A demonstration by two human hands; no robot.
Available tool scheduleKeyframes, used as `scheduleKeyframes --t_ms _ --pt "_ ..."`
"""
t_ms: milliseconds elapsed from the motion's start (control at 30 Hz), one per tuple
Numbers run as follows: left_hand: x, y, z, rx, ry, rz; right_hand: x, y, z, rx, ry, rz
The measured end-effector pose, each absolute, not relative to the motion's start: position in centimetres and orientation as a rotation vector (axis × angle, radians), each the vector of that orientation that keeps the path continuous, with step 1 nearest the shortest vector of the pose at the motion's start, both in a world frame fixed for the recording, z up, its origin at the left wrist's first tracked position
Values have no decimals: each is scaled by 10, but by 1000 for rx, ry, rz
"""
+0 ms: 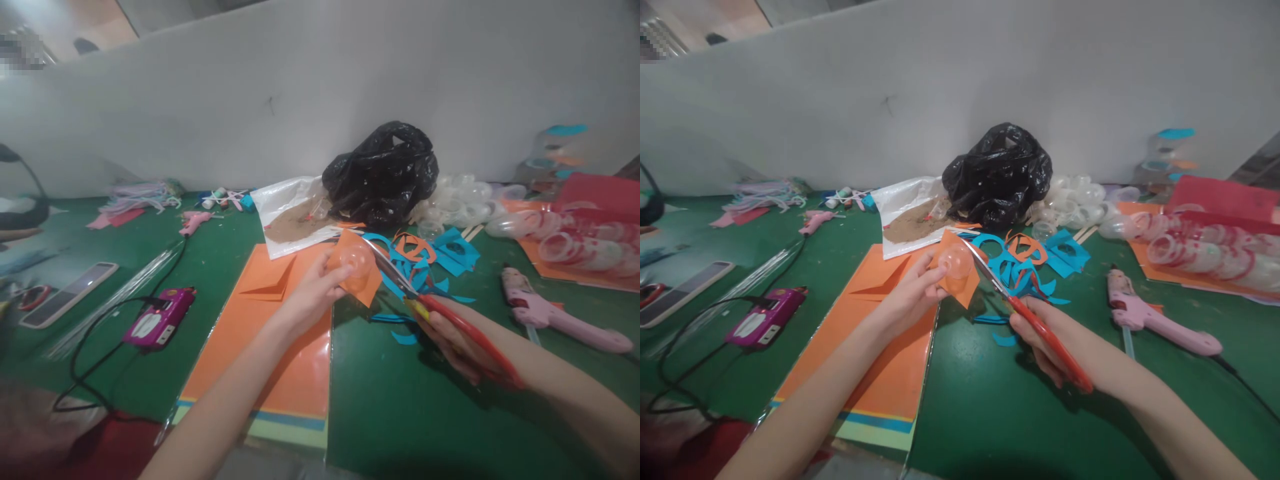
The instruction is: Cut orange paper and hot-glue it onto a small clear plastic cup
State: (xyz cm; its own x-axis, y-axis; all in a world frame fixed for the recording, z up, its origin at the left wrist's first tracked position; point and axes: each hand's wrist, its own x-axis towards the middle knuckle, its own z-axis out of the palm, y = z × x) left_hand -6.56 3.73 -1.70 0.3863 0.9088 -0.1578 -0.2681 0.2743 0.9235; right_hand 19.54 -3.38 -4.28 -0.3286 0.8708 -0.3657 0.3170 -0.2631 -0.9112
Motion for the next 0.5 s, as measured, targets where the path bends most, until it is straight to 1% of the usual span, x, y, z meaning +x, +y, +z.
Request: scheduleKeyframes --t_ms 100,267,500 --pt "-65 38 -17 972 814 936 192 -29 -42 -1437 -1500 1710" --pt "-65 36 -12 970 821 952 189 -26 -38 -1459 -1428 1730" --pt "-66 35 -13 979 798 944 196 -34 -37 -1395 -1629 1635"
